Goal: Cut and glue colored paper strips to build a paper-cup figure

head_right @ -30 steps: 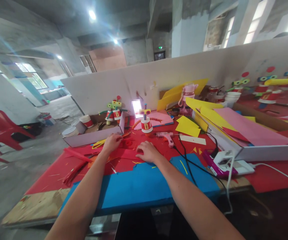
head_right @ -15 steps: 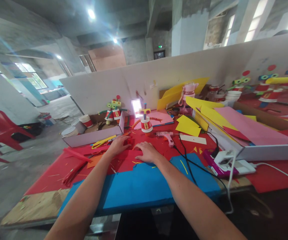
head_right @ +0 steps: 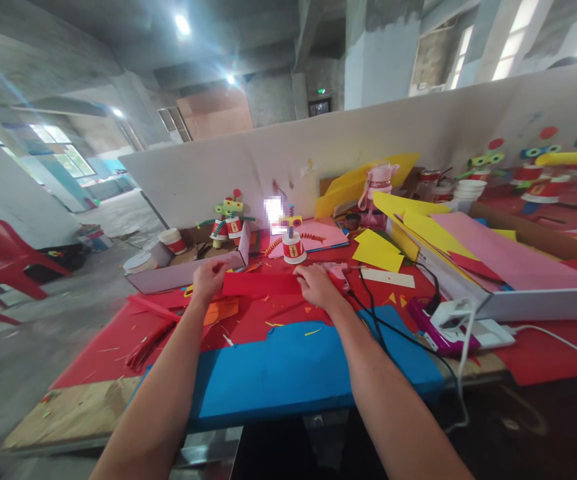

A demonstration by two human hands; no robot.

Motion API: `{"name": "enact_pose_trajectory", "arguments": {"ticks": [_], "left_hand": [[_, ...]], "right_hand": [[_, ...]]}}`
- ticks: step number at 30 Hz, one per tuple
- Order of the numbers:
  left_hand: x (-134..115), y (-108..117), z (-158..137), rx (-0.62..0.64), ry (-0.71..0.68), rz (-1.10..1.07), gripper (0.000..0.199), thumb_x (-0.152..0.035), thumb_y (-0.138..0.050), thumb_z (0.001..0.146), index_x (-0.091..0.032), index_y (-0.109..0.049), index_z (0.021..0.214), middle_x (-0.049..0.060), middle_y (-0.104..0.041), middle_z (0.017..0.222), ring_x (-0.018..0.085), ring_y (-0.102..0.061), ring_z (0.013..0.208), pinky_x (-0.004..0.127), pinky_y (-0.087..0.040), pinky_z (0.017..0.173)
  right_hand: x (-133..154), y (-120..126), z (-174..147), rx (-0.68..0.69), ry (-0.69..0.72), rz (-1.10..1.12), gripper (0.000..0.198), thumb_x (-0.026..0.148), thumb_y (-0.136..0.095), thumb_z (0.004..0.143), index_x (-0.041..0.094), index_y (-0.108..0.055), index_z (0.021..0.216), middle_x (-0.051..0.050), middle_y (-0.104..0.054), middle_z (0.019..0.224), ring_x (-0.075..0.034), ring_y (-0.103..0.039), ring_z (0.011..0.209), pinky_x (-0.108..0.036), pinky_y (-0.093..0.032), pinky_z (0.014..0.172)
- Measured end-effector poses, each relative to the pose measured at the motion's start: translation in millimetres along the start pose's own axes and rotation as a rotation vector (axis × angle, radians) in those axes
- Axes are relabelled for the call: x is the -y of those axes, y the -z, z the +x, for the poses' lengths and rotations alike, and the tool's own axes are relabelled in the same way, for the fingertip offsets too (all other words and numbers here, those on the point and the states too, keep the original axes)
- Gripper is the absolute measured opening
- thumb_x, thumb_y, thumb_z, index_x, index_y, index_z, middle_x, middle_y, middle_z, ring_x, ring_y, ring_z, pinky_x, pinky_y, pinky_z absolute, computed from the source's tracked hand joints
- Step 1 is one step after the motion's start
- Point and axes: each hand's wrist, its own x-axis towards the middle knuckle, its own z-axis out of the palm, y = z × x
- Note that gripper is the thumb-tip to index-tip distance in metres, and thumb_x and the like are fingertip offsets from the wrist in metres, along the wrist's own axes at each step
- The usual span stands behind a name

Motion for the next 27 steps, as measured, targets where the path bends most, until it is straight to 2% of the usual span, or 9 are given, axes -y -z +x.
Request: {"name": "enact_pose_trajectory", "arguments": {"ticks": [3, 6, 8, 12, 15, 18, 21, 24, 27], "left_hand": [[-16.5, -14.3, -12.3, 0.234, -0.323, -0.012, 0.027, -0.034, -0.05, 0.085, -0.021, -0.071, 0.097, 0.004, -0.072, 0.096, 0.02, -0.062, 0.091, 0.028, -0.045, 0.081], [-38.8, -29.0, -26.2, 0.441, -0.638, 0.009, 0.03, -0.041, -0.051, 0.087, -0.026, -0.069, 0.106, 0.005, -0.068, 0.104, 0.02, -0.058, 0.098, 0.032, -0.042, 0.088], [-45.0, -33.4, -29.7, 0.429, -0.676, 0.135, 0.027, -0.037, -0.05, 0.088, -0.027, -0.068, 0.106, 0.007, -0.065, 0.106, 0.023, -0.053, 0.103, 0.037, -0.039, 0.091], [-41.7, -29.8, -24.6, 0.317, -0.603, 0.314, 0.021, -0.029, -0.052, 0.087, -0.025, -0.068, 0.1, 0.01, -0.062, 0.109, 0.027, -0.048, 0.108, 0.044, -0.035, 0.092], [-55.3, -29.0, -26.8, 0.321, -0.67, 0.21, 0.023, -0.029, -0.049, 0.089, -0.024, -0.068, 0.1, 0.01, -0.062, 0.111, 0.026, -0.049, 0.109, 0.044, -0.036, 0.093], [-92.1, -40.5, -43.5, 0.441, -0.86, -0.027, 0.03, -0.021, -0.04, 0.091, -0.019, -0.068, 0.103, 0.011, -0.064, 0.109, 0.022, -0.054, 0.104, 0.037, -0.041, 0.092], [-131.3, -62.0, -65.5, 0.543, -1.012, -0.19, 0.031, -0.017, -0.044, 0.088, -0.017, -0.063, 0.113, 0.011, -0.063, 0.115, 0.02, -0.058, 0.104, 0.033, -0.046, 0.091], [-149.3, -79.8, -77.0, 0.533, -1.081, -0.15, 0.029, -0.014, -0.045, 0.088, -0.013, -0.06, 0.112, 0.013, -0.062, 0.116, 0.021, -0.057, 0.108, 0.033, -0.047, 0.092], [-137.7, -79.0, -71.3, 0.524, -1.113, -0.007, 0.022, -0.011, -0.044, 0.087, -0.013, -0.063, 0.098, 0.011, -0.064, 0.104, 0.021, -0.059, 0.1, 0.032, -0.048, 0.089]], "right_hand": [[-4.9, 2.5, 0.9, -0.093, -0.067, -0.028, 0.018, 0.016, -0.045, 0.084, 0.02, -0.06, 0.091, -0.007, -0.067, 0.083, -0.024, -0.057, 0.08, -0.034, -0.036, 0.076], [-5.3, 4.7, 1.5, -0.152, -0.109, 0.008, 0.018, 0.017, -0.041, 0.085, 0.02, -0.058, 0.086, -0.006, -0.064, 0.075, -0.022, -0.056, 0.073, -0.032, -0.035, 0.069], [-4.5, 7.2, 1.7, -0.198, -0.13, 0.028, 0.018, 0.018, -0.04, 0.085, 0.021, -0.057, 0.082, -0.005, -0.062, 0.071, -0.022, -0.055, 0.07, -0.031, -0.034, 0.066], [-3.2, 13.2, 2.3, -0.273, -0.164, 0.061, 0.018, 0.02, -0.038, 0.085, 0.021, -0.055, 0.079, -0.005, -0.06, 0.07, -0.022, -0.055, 0.069, -0.031, -0.035, 0.066], [-2.6, 16.1, 2.8, -0.3, -0.187, 0.072, 0.018, 0.021, -0.037, 0.085, 0.021, -0.055, 0.079, -0.005, -0.06, 0.07, -0.022, -0.055, 0.071, -0.031, -0.036, 0.067], [-1.7, 16.6, 3.2, -0.342, -0.195, 0.081, 0.019, 0.021, -0.037, 0.085, 0.021, -0.054, 0.079, -0.005, -0.06, 0.071, -0.021, -0.055, 0.071, -0.03, -0.036, 0.068], [-1.0, 15.3, 2.9, -0.387, -0.185, 0.097, 0.019, 0.022, -0.036, 0.085, 0.021, -0.054, 0.079, -0.004, -0.059, 0.07, -0.021, -0.054, 0.07, -0.03, -0.036, 0.068], [-0.1, 13.4, 2.3, -0.387, -0.172, 0.106, 0.018, 0.023, -0.037, 0.084, 0.021, -0.052, 0.076, -0.003, -0.058, 0.068, -0.02, -0.053, 0.067, -0.03, -0.036, 0.066], [1.1, 11.9, 1.6, -0.354, -0.174, 0.112, 0.017, 0.022, -0.037, 0.084, 0.021, -0.051, 0.074, -0.003, -0.056, 0.065, -0.02, -0.053, 0.066, -0.03, -0.035, 0.065]]}}
